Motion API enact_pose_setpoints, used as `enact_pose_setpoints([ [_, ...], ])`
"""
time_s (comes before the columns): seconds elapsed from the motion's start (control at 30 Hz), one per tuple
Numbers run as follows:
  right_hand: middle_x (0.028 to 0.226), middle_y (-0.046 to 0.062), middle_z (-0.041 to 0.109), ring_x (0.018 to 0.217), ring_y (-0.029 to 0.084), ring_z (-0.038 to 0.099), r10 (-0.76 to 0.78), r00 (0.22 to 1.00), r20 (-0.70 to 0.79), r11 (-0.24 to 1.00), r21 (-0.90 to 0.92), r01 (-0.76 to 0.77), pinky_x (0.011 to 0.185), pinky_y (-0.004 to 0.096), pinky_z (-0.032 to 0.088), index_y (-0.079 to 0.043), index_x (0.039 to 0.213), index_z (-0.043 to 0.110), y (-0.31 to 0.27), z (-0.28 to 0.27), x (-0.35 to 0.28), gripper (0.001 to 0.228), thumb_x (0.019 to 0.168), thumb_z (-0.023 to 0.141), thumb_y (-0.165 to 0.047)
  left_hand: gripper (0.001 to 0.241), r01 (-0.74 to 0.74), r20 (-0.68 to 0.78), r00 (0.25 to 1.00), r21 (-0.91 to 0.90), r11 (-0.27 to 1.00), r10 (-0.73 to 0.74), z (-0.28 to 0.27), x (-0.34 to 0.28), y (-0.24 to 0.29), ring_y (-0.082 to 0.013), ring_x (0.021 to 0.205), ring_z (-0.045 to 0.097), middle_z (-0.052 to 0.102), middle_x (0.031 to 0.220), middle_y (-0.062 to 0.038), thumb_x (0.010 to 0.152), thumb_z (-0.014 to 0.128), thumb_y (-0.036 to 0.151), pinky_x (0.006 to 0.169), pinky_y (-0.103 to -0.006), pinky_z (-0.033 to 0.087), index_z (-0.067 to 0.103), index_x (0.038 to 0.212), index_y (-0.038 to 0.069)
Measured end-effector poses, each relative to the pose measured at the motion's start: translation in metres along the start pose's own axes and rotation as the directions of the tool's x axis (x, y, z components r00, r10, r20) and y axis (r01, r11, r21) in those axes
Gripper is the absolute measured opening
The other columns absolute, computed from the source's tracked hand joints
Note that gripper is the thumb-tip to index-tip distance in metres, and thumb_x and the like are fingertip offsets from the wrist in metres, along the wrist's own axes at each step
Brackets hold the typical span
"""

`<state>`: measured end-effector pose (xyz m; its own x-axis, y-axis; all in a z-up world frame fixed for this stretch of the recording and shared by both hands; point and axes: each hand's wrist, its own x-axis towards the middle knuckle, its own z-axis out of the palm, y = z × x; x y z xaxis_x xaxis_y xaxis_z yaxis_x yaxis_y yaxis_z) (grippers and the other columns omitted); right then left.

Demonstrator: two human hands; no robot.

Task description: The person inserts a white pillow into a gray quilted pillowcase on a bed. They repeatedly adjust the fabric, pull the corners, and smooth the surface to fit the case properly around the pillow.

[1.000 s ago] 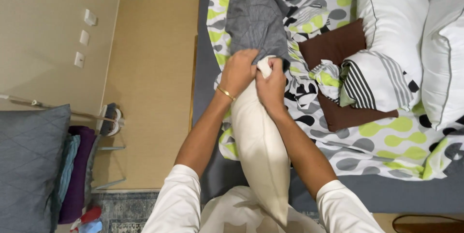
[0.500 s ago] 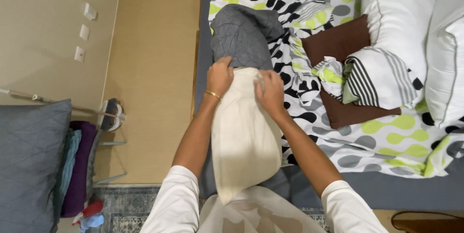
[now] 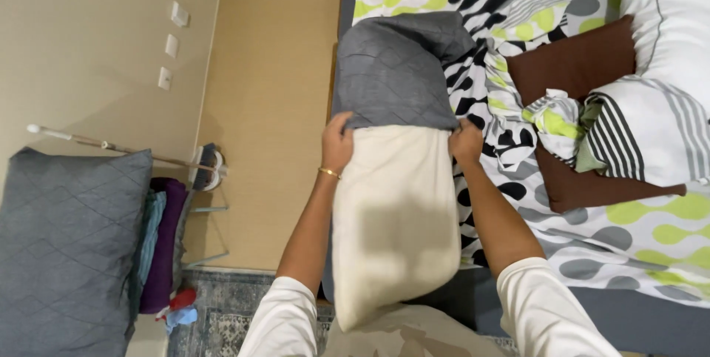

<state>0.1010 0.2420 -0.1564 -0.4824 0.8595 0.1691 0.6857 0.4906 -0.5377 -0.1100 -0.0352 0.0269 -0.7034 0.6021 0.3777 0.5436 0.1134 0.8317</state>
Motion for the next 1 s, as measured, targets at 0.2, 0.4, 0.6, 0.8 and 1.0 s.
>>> enact_pose_setpoints([
  [0.2,0.1,0.018,0.064,0.098,0.042,0.062,-0.461,0.754,-0.468,0.787,0.178,0.591,0.096,0.05,0.046,-0.003,0.106,0.068,-0.104,-0.1,-0.004,0.023,0.088,0.055,0.004,0.033,0.527,-0.178,0.794,-0.277,0.804,-0.581,0.01,-0.022,-0.062,-0.0421,0.135,0.051,0.062,0.134,-0.027,0.104,0.052,0.01,0.116,-0.0536,0.04,0.062,0.133,0.0],
  [0.4,0.104,0.003,0.061,0.103,0.028,0.059,-0.369,0.929,-0.028,0.91,-0.214,0.355,0.088,0.042,0.045,-0.015,0.101,0.064,-0.014,-0.048,-0.054,0.008,0.093,0.064,-0.015,0.045,0.571,0.073,0.682,0.568,0.592,-0.728,0.024,-0.082,-0.163,-0.029,0.124,0.065,0.07,0.131,-0.007,0.098,0.049,0.034,0.107,-0.0465,0.052,0.063,0.14,0.027],
  [0.6,0.115,0.02,0.06,0.103,0.046,0.064,-0.025,1.0,0.002,0.999,-0.023,0.025,0.09,0.054,0.053,-0.007,0.126,0.056,-0.023,-0.068,-0.06,0.04,0.087,0.065,-0.007,0.043,0.335,0.239,0.822,0.531,0.778,-0.517,0.02,-0.051,-0.123,-0.0357,0.117,0.068,0.072,0.125,-0.015,0.097,0.05,0.024,0.1,-0.0499,0.056,0.068,0.133,0.011],
  [0.8,0.099,0.035,0.07,0.102,0.056,0.065,-0.169,0.984,-0.052,0.962,0.208,0.176,0.097,0.057,0.05,0.009,0.105,0.073,-0.009,-0.058,-0.04,0.026,0.087,0.054,0.009,0.048,0.428,0.129,0.799,0.564,0.706,-0.587,0.003,-0.05,-0.117,-0.0412,0.118,0.065,0.069,0.13,-0.021,0.1,0.05,0.032,0.1,-0.0546,0.054,0.063,0.139,0.007],
  [1.0,0.094,0.014,0.075,0.097,0.036,0.071,-0.194,0.965,0.177,0.933,-0.27,0.237,0.093,0.051,0.053,-0.011,0.108,0.074,0.065,-0.045,-0.085,0.021,0.09,0.062,-0.009,0.047,0.278,0.215,0.758,0.747,0.604,-0.616,-0.009,-0.081,-0.159,-0.0391,0.112,0.07,0.073,0.119,-0.018,0.098,0.054,0.037,0.098,-0.0533,0.056,0.064,0.139,0.015],
])
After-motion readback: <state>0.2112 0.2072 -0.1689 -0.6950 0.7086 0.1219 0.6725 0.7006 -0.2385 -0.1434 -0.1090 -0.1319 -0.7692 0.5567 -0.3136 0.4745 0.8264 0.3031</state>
